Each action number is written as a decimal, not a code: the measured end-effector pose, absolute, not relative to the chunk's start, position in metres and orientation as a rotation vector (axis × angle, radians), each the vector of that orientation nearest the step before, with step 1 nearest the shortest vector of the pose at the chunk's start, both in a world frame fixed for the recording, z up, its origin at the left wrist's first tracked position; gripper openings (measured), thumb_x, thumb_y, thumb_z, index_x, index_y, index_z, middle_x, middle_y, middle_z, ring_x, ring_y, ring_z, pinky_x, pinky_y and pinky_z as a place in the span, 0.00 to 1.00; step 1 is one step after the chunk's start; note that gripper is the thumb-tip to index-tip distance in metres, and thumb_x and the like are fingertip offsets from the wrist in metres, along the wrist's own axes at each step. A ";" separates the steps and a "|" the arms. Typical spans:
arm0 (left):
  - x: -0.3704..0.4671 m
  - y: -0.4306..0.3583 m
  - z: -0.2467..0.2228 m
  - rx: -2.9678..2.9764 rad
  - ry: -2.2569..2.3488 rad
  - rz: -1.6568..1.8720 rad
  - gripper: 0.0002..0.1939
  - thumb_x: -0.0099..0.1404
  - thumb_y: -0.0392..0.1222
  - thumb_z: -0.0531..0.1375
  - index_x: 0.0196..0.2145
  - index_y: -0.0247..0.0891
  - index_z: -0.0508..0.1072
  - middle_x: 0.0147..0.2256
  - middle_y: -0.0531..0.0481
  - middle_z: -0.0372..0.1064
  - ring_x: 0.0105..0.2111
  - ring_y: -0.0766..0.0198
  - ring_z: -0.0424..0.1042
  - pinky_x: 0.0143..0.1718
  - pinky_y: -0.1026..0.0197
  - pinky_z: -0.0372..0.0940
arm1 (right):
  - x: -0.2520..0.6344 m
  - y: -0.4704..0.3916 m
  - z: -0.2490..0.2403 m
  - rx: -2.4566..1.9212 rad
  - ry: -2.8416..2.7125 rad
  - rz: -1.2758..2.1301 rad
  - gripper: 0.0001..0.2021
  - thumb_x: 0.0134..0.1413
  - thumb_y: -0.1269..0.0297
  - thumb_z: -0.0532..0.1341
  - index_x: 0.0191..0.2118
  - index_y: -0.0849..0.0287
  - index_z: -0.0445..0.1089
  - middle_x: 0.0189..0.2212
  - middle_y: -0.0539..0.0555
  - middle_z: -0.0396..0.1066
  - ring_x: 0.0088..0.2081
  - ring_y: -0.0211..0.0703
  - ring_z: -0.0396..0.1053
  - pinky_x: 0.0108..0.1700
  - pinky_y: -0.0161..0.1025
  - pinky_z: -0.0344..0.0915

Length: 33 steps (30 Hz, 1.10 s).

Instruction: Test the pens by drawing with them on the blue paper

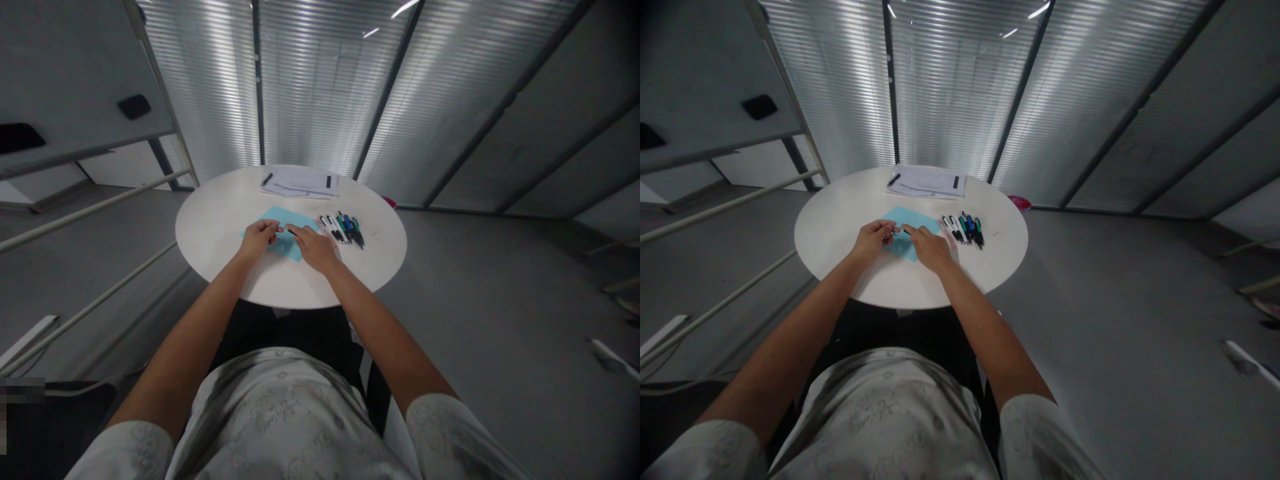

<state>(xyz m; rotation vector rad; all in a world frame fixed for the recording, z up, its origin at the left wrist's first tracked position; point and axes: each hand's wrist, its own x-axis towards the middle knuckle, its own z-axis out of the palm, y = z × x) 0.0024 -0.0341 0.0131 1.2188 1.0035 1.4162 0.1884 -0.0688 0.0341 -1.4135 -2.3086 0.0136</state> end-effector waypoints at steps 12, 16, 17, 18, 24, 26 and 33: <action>0.004 -0.034 0.011 1.203 0.976 1.361 0.10 0.54 0.41 0.64 0.34 0.33 0.75 0.30 0.47 0.74 0.23 0.70 0.65 0.25 0.65 0.59 | 0.188 -0.073 0.038 -1.534 -2.411 -0.023 0.24 0.70 0.62 0.43 0.68 0.41 0.50 0.51 0.53 0.68 0.46 0.45 0.68 0.42 0.38 0.61; 0.003 -0.034 0.010 1.246 0.979 1.348 0.09 0.54 0.40 0.63 0.32 0.33 0.75 0.29 0.48 0.74 0.22 0.70 0.65 0.25 0.64 0.59 | 0.188 -0.072 0.037 -1.539 -2.418 -0.035 0.23 0.70 0.62 0.43 0.67 0.40 0.52 0.51 0.53 0.69 0.45 0.45 0.69 0.41 0.38 0.60; 0.003 -0.034 0.010 1.254 0.980 1.347 0.09 0.54 0.40 0.63 0.32 0.33 0.75 0.29 0.48 0.74 0.22 0.70 0.65 0.25 0.64 0.59 | 0.188 -0.072 0.037 -1.535 -2.420 -0.036 0.23 0.70 0.62 0.44 0.67 0.40 0.52 0.51 0.53 0.69 0.45 0.45 0.69 0.41 0.38 0.60; 0.003 -0.034 0.010 1.260 0.982 1.347 0.09 0.54 0.41 0.63 0.32 0.33 0.75 0.29 0.48 0.74 0.22 0.70 0.65 0.25 0.64 0.59 | 0.189 -0.071 0.036 -1.529 -2.421 -0.037 0.23 0.70 0.62 0.44 0.67 0.40 0.52 0.50 0.53 0.69 0.46 0.45 0.69 0.41 0.38 0.60; 0.004 -0.035 0.008 1.354 1.020 1.338 0.10 0.56 0.42 0.62 0.34 0.34 0.74 0.29 0.48 0.74 0.22 0.70 0.65 0.25 0.64 0.59 | 0.189 -0.069 0.033 -1.492 -2.407 -0.070 0.22 0.69 0.62 0.46 0.65 0.40 0.56 0.49 0.53 0.70 0.44 0.46 0.70 0.40 0.39 0.61; 0.005 -0.035 0.006 1.383 1.013 1.343 0.11 0.57 0.41 0.63 0.37 0.35 0.72 0.28 0.50 0.73 0.21 0.71 0.64 0.25 0.65 0.59 | 0.189 -0.069 0.032 -1.484 -2.404 -0.076 0.22 0.69 0.62 0.47 0.64 0.42 0.58 0.49 0.53 0.71 0.44 0.47 0.71 0.40 0.40 0.62; 0.007 -0.039 0.007 1.443 1.020 1.286 0.13 0.56 0.46 0.65 0.34 0.37 0.68 0.24 0.51 0.72 0.21 0.69 0.65 0.25 0.65 0.59 | 0.189 -0.064 0.026 -1.361 -2.335 0.023 0.21 0.66 0.62 0.50 0.63 0.51 0.60 0.53 0.57 0.70 0.49 0.50 0.70 0.47 0.44 0.65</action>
